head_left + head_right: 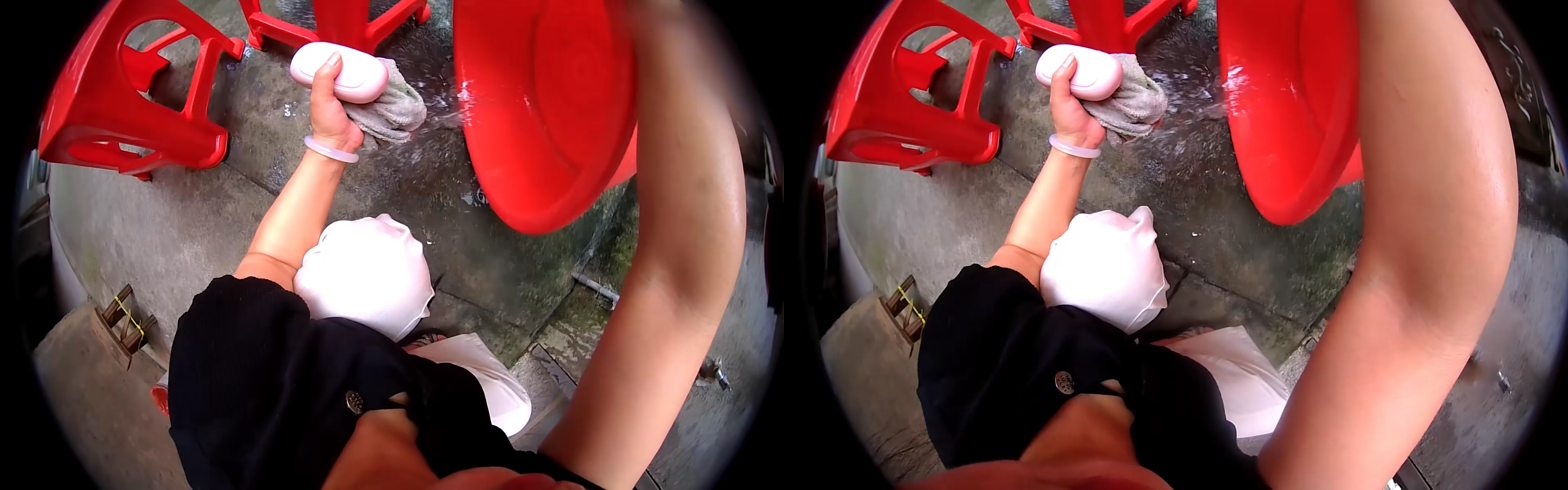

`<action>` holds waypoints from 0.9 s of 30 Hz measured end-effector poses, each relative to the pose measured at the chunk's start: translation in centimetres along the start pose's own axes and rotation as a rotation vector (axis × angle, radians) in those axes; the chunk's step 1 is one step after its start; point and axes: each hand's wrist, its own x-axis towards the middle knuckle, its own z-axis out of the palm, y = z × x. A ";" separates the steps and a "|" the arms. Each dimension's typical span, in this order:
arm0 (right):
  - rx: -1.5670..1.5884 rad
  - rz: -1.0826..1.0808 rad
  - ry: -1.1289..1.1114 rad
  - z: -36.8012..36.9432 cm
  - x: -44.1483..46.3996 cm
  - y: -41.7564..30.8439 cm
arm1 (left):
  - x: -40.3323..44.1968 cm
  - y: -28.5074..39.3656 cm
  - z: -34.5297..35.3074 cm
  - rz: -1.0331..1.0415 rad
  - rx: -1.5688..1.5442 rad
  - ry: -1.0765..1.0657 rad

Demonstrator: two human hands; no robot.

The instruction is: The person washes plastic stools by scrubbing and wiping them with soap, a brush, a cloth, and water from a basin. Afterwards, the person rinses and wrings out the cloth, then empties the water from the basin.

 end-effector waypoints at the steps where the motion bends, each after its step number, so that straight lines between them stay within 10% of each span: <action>1: 0.055 0.035 -0.019 -0.2 0.7 2.2 | 0.0 0.0 -0.1 -0.002 -0.002 0.005; 9: 0.508 0.333 -0.117 -4.4 0.6 17.9 | -0.9 -0.2 0.3 -0.007 0.036 0.010; 11: 0.085 0.356 0.295 -2.7 -12.0 8.8 | -0.8 -0.6 0.0 0.010 0.061 0.006; 14: -0.349 0.400 0.199 -2.8 -14.8 24.8 | -1.8 -0.4 1.1 -0.006 0.080 0.016; 27: -0.228 1.350 0.334 6.0 -54.3 34.8 | -2.1 -1.4 2.1 -0.113 0.221 -0.103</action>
